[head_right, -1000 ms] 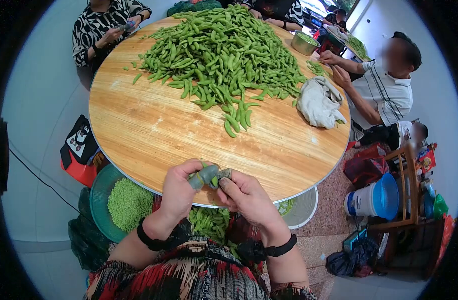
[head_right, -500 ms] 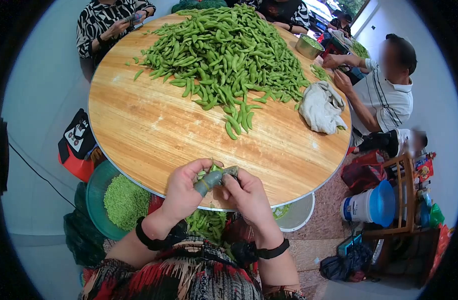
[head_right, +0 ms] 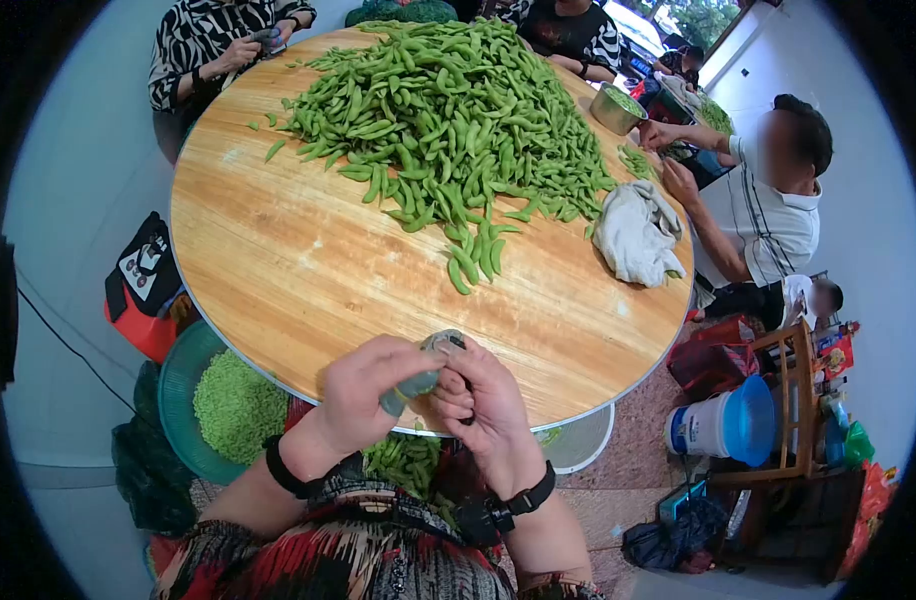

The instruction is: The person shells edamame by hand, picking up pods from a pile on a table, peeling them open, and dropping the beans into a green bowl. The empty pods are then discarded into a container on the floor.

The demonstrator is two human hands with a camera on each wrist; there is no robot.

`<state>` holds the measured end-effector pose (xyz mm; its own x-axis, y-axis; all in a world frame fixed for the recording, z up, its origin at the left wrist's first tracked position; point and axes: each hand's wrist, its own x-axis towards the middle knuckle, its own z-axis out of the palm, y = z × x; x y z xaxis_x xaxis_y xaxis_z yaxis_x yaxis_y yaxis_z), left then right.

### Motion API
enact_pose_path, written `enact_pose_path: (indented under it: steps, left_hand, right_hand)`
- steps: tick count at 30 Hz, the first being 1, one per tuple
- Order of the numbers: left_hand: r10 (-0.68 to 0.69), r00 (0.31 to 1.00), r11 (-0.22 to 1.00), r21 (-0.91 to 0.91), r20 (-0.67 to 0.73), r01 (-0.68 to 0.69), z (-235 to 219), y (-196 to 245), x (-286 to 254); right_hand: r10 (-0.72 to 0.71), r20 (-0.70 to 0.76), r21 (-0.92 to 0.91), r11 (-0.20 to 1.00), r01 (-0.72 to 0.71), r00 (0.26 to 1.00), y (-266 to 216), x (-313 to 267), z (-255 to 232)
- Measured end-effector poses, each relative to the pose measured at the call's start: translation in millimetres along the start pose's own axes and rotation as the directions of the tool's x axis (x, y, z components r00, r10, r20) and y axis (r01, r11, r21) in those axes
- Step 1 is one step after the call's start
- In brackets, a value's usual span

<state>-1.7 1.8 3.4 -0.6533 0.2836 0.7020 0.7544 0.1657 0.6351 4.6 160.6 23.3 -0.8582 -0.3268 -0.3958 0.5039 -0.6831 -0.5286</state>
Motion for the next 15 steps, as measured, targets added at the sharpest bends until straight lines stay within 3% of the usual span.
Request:
enact_pose_path:
  steps: [2, 3, 4, 5, 6, 7, 8, 9, 10, 11, 13, 15]
  left_hand:
    - [-0.196, 0.979, 0.975, -0.114, -0.052, 0.189, 0.4, -5.3, 1.7]
    - [-0.193, 0.979, 0.976, -0.117, -0.057, 0.186, -1.5, -5.3, 2.1]
    - [-0.443, 0.896, 0.833, -0.377, -0.013, 0.406, -4.4, -4.2, 1.8]
    - [-0.642, 0.760, 0.576, -0.591, 0.099, 0.565, -7.2, -4.5, 1.6]
    - [-0.714, 0.695, 0.467, -0.688, 0.077, 0.556, -8.5, -9.9, 0.8]
    - [-0.713, 0.697, 0.467, -0.690, 0.076, 0.553, -11.6, -13.8, -0.1]
    - [-0.734, 0.671, 0.370, -0.768, 0.104, 0.523, -14.5, -16.9, -1.5]
    - [-0.751, 0.646, 0.265, -0.833, 0.138, 0.486, -15.9, -18.4, -1.9]
    - [-0.770, 0.618, 0.252, -0.815, 0.159, 0.522, -15.9, -13.1, 2.7]
    - [-0.768, 0.621, 0.252, -0.816, 0.159, 0.521, -15.2, -13.2, 2.4]
    - [-0.749, 0.614, 0.153, -0.836, 0.249, 0.527, -14.0, -14.1, 2.1]
    - [-0.764, 0.600, 0.147, -0.843, 0.235, 0.518, -13.0, -11.6, 6.2]
  right_hand:
    - [-0.027, 0.003, 0.008, 1.000, 0.027, 1.000, 2.5, 7.8, -2.1]
    - [-0.053, 0.009, 0.018, 0.998, 0.052, 0.999, 1.8, 11.0, -1.1]
    - [-0.082, 0.044, -0.173, 0.981, 0.089, 0.996, -6.3, 5.7, 4.1]
    - [-0.082, 0.044, -0.177, 0.980, 0.089, 0.996, -19.1, 1.1, 5.6]
    - [0.058, 0.271, -0.591, 0.798, 0.119, 0.961, -33.9, -2.6, 6.1]
    - [0.281, 0.394, -0.859, 0.452, 0.242, 0.875, -42.6, -1.6, 7.6]
    - [-0.016, 0.498, -0.867, -0.028, 0.498, 0.867, -41.2, 13.0, 1.0]
    - [-0.200, 0.263, -0.940, -0.275, 0.204, 0.944, -47.4, 23.3, 12.8]
    - [-0.332, 0.289, -0.873, -0.477, 0.104, 0.898, -48.7, 37.6, 11.3]
    - [-0.445, 0.341, -0.768, -0.640, -0.027, 0.828, -48.5, 50.8, 5.9]
    - [-0.435, 0.347, -0.733, -0.678, -0.049, 0.831, -48.1, 62.5, 4.0]
    - [-0.419, 0.353, -0.695, -0.716, -0.066, 0.837, -48.2, 63.7, 4.8]
